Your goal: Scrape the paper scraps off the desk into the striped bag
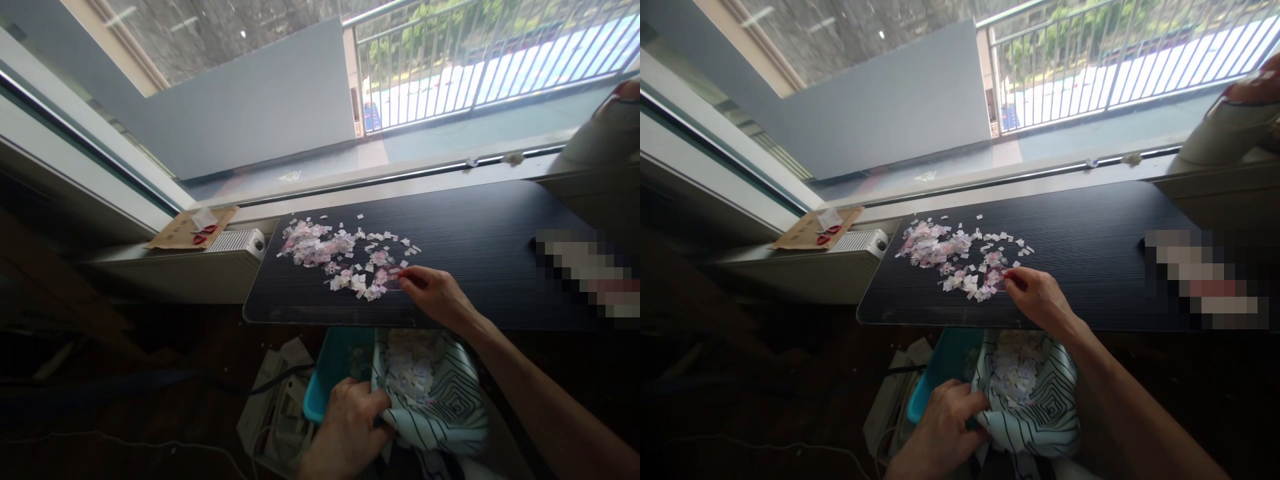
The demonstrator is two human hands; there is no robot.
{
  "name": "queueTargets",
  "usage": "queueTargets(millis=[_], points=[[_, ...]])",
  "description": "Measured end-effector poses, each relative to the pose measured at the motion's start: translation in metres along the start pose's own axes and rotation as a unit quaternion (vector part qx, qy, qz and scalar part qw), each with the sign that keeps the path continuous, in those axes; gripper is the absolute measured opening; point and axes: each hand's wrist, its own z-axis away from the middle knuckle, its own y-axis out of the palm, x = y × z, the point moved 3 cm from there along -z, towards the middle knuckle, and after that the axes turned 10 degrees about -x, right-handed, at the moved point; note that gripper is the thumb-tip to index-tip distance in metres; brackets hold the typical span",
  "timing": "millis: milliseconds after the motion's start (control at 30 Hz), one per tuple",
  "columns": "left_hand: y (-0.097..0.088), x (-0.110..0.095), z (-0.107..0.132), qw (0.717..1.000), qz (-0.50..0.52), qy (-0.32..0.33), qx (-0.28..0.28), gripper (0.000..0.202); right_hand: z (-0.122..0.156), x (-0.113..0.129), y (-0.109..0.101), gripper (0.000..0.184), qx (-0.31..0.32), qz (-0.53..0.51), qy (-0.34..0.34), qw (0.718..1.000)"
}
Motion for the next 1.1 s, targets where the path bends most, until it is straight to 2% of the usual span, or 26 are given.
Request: queueTargets(millis=[133, 267, 400, 567, 733, 967, 1100], points=[[-0.003, -0.002, 0.000, 1.000, 0.007, -0.001, -0.001, 0.001, -0.001, 0.001, 0.000, 0.023, -0.028, 0.022, 0.008, 0.999], [-0.003, -0.002, 0.000, 1.000, 0.012, -0.002, -0.003, 0.001, 0.002, -0.002, -0.006, 0.022, -0.018, 0.037, 0.019, 0.999], [-0.001, -0.001, -0.001, 1.000, 0.008, 0.007, 0.001, 0.003, 0.006, -0.003, -0.014, 0.022, -0.051, 0.056, 0.031, 0.997], [0.000, -0.002, -0.002, 1.000, -0.001, 0.016, 0.007, 0.007, 0.008, 0.003, -0.011, 0.022, -0.010, 0.027, 0.004, 1.000], [-0.001, -0.002, -0.002, 1.000, -0.009, 0.014, 0.008, 0.007, 0.009, -0.001, -0.016, 0.020, -0.040, 0.053, 0.024, 0.997], [0.000, -0.003, -0.003, 1.000, -0.009, 0.021, 0.017, 0.007, 0.015, 0.005, -0.013, 0.019, 0.003, 0.023, -0.005, 1.000], [-0.001, -0.004, -0.003, 0.999, -0.015, 0.030, 0.019, 0.009, 0.013, 0.007, -0.012, 0.020, -0.013, 0.017, -0.009, 1.000]])
